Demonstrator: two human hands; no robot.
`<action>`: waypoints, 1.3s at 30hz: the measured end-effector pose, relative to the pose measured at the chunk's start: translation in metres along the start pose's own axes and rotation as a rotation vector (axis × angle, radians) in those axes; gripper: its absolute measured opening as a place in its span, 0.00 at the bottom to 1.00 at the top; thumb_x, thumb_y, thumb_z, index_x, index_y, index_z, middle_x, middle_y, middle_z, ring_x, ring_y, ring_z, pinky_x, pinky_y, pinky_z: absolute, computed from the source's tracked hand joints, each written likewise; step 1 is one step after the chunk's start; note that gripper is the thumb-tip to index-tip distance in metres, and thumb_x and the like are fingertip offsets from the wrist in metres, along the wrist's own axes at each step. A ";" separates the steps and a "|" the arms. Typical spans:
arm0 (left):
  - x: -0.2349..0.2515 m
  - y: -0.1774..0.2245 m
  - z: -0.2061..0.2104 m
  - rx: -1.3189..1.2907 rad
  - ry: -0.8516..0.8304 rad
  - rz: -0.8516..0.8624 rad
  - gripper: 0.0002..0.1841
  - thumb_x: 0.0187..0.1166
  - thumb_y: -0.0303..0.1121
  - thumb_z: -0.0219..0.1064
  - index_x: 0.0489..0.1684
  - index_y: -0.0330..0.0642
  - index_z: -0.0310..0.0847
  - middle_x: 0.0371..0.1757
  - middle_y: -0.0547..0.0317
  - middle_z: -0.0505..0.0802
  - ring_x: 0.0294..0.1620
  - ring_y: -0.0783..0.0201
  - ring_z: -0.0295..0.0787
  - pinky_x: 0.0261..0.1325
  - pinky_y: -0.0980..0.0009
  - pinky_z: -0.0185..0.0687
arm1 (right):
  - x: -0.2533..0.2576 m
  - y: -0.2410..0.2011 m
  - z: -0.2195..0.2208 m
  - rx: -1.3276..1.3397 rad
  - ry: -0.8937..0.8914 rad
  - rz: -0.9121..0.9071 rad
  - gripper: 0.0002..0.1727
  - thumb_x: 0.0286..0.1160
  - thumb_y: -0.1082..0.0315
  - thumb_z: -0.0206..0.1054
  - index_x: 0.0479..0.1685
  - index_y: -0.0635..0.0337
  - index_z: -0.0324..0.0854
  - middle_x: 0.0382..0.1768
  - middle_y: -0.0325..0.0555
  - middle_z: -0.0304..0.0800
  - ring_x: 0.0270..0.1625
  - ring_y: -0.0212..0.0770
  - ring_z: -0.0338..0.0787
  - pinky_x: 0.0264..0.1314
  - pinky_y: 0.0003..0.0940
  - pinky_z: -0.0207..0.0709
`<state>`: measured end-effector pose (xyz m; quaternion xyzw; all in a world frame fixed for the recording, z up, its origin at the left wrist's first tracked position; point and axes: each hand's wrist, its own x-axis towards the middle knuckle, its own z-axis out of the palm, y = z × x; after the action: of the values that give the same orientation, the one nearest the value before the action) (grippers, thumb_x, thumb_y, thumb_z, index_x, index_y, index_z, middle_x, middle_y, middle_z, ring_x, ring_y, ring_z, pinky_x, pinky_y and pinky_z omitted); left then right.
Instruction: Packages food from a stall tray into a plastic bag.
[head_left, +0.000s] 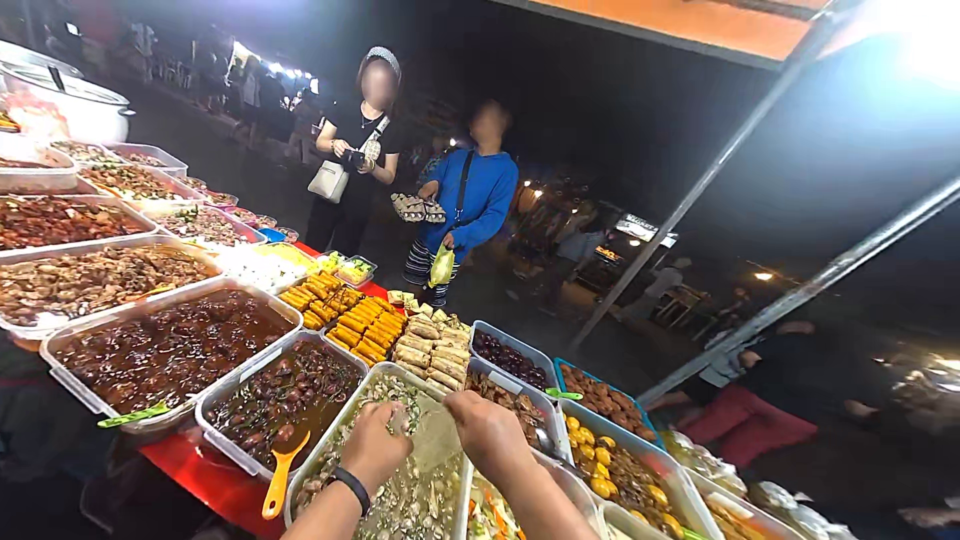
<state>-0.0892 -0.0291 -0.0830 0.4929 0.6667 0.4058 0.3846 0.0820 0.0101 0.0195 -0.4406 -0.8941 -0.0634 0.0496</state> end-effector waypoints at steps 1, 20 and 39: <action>-0.005 0.004 0.001 0.052 -0.014 0.016 0.33 0.62 0.38 0.78 0.75 0.52 0.80 0.78 0.48 0.79 0.74 0.50 0.79 0.72 0.49 0.78 | -0.002 -0.001 0.002 0.008 0.032 -0.002 0.17 0.88 0.68 0.53 0.62 0.54 0.88 0.56 0.52 0.94 0.56 0.54 0.95 0.55 0.55 0.87; -0.022 0.023 0.014 0.355 -0.215 0.077 0.20 0.84 0.50 0.64 0.54 0.44 0.90 0.63 0.50 0.90 0.66 0.50 0.86 0.70 0.45 0.78 | -0.030 -0.031 -0.002 0.617 -0.046 0.375 0.18 0.82 0.73 0.53 0.58 0.60 0.89 0.58 0.48 0.92 0.62 0.39 0.88 0.69 0.39 0.78; -0.018 0.000 -0.013 0.403 0.097 0.154 0.16 0.84 0.28 0.63 0.64 0.42 0.89 0.64 0.46 0.93 0.69 0.49 0.87 0.78 0.50 0.75 | -0.126 -0.033 0.080 0.222 -0.733 0.448 0.17 0.76 0.76 0.62 0.63 0.67 0.84 0.69 0.66 0.83 0.68 0.68 0.85 0.63 0.68 0.80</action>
<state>-0.0972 -0.0483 -0.0762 0.5892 0.7124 0.3156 0.2136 0.1293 -0.0958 -0.0797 -0.6089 -0.7363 0.2060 -0.2113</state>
